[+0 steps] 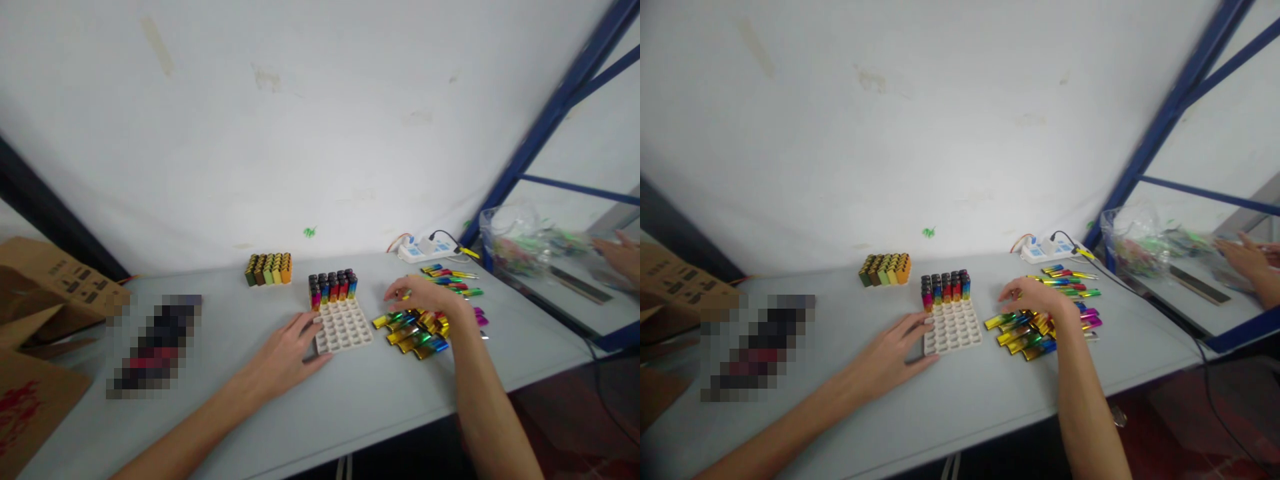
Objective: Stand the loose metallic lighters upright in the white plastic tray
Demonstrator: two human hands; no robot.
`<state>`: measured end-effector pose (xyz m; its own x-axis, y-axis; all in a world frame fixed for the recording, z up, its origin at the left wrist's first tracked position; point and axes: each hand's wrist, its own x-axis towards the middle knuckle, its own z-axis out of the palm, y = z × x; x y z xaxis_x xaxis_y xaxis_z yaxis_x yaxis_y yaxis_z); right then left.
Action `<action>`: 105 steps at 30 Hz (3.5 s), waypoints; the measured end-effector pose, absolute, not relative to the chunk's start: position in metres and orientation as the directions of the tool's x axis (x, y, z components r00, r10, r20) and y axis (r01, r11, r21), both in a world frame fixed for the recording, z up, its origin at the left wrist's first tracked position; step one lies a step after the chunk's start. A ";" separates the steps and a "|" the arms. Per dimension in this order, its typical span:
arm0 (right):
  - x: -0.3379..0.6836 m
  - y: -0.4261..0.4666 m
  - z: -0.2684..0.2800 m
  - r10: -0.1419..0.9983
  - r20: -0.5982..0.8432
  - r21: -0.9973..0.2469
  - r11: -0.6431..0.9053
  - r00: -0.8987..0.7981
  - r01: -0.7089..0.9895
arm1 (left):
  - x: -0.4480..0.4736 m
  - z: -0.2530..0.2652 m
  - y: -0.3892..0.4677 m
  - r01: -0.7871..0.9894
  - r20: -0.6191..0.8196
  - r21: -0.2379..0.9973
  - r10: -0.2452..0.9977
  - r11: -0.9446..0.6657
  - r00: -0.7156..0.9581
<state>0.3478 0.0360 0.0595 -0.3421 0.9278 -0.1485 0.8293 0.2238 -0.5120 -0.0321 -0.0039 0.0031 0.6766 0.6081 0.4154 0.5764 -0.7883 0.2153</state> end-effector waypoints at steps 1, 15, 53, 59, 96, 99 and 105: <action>0.350 0.035 0.059 0.918 -0.200 -0.512 0.199 -0.341 0.836 | -0.032 0.003 -0.004 0.578 0.409 0.216 0.611 -0.787 0.678; 0.322 0.032 0.066 0.950 -0.005 -0.567 0.254 -0.312 0.784 | -0.032 0.007 -0.002 0.603 0.380 0.159 0.612 -0.781 0.693; 0.215 0.031 0.046 0.707 0.539 -0.403 0.694 -0.458 0.596 | -0.028 0.013 -0.006 0.618 0.357 0.155 0.627 -0.771 0.692; 0.222 0.033 0.046 0.717 0.528 -0.416 0.686 -0.456 0.597 | -0.029 0.012 -0.005 0.613 0.381 0.162 0.622 -0.773 0.684; 0.305 0.068 0.013 0.928 0.371 -0.474 0.224 -0.038 0.851 | -0.031 0.012 -0.004 0.630 0.322 0.159 0.644 -0.760 0.695; 0.302 0.069 0.012 0.901 0.432 -0.620 0.325 -0.034 0.714 | -0.031 0.010 -0.004 0.626 0.333 0.164 0.640 -0.762 0.692; 0.285 0.060 0.028 0.841 0.536 -0.697 0.492 -0.077 0.522 | -0.030 0.009 -0.004 0.624 0.347 0.164 0.637 -0.764 0.689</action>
<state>0.2854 0.0599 0.0275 -0.0769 0.8410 0.5355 0.5220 0.4916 -0.6970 -0.0302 -0.0041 0.0088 0.6889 0.6366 0.3466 0.6237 -0.7643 0.1639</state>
